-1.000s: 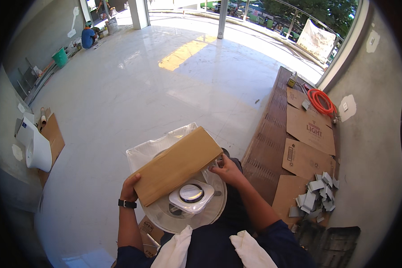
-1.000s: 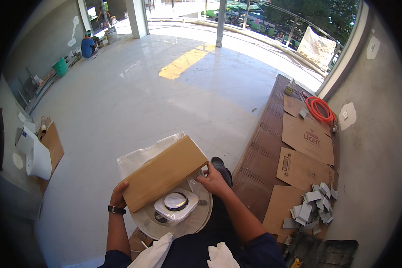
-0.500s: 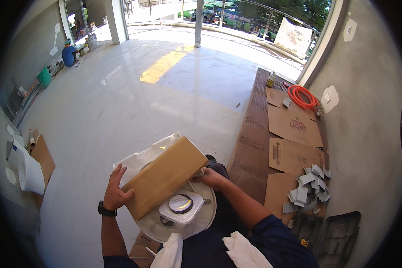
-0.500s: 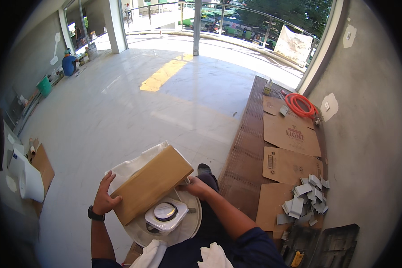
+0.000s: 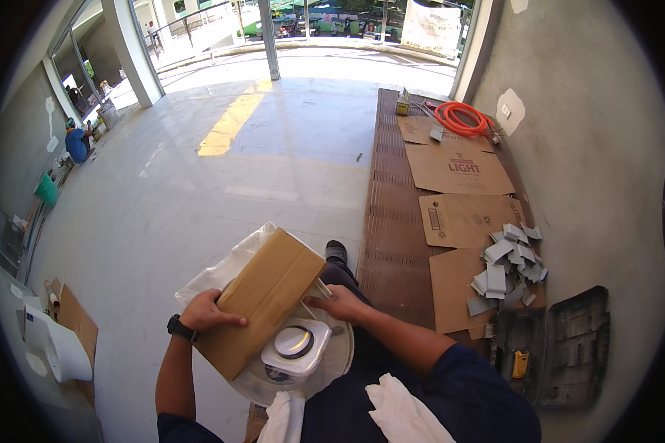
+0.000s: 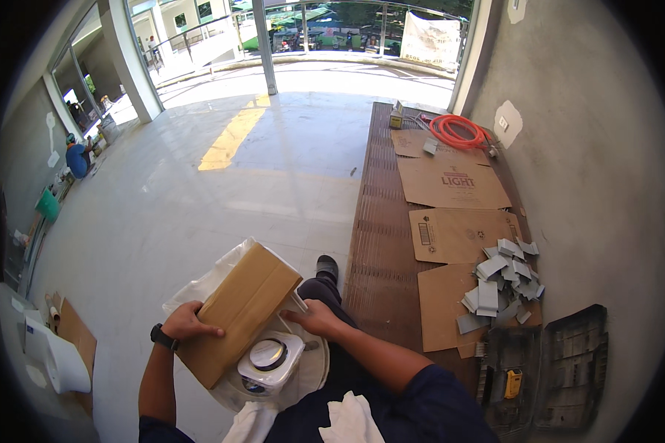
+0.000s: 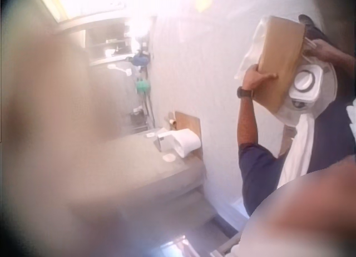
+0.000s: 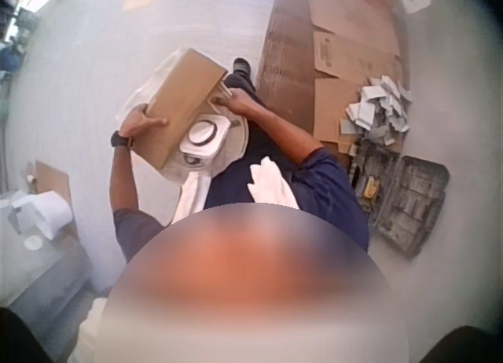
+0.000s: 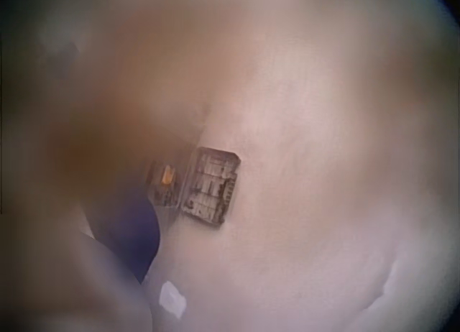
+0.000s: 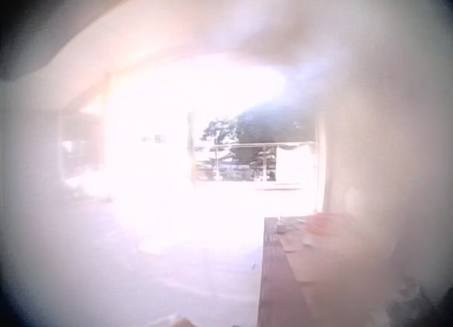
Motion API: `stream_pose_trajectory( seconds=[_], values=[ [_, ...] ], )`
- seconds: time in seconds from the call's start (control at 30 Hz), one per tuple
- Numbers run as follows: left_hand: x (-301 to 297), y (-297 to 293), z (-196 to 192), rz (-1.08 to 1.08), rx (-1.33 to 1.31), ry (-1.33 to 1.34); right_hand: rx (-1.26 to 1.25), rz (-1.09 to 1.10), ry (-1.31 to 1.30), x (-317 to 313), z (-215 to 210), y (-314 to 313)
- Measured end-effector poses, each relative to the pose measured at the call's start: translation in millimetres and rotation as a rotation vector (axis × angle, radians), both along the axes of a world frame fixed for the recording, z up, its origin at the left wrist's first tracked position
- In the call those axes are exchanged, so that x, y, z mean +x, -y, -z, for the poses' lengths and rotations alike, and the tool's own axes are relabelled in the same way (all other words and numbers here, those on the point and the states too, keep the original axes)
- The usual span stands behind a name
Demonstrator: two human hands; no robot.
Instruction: The person sits on the floor and handles small grey tiles, then unpacks a cardboard box to retrieve a black sensor and a white plastic fixture. They attach the sensor to the fixture and place it on a urinal.
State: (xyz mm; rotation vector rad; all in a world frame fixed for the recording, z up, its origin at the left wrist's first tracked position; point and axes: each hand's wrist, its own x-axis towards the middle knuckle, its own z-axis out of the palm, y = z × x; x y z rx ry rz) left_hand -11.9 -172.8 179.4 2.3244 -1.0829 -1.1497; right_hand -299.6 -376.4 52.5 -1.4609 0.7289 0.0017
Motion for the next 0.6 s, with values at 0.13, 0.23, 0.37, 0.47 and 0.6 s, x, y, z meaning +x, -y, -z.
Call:
stream_pose_trajectory(
  seconds=[0.13,0.23,0.37,0.47,0.6],
  values=[
    [-17,10,-10,0.027,-0.027,0.066,-0.034,0.09,0.078,-16,4,0],
    [-25,20,-17,0.052,-0.034,-0.018,-0.065,0.187,0.112,-28,12,2],
    [-44,33,-16,-0.001,-0.057,-0.353,0.018,0.317,0.057,-47,12,9],
    [-52,38,-11,-0.034,-0.078,-0.396,0.052,0.405,0.062,-68,3,21],
    [-61,36,5,-0.077,-0.153,-0.53,0.047,0.47,0.028,-99,0,44]
  ],
)
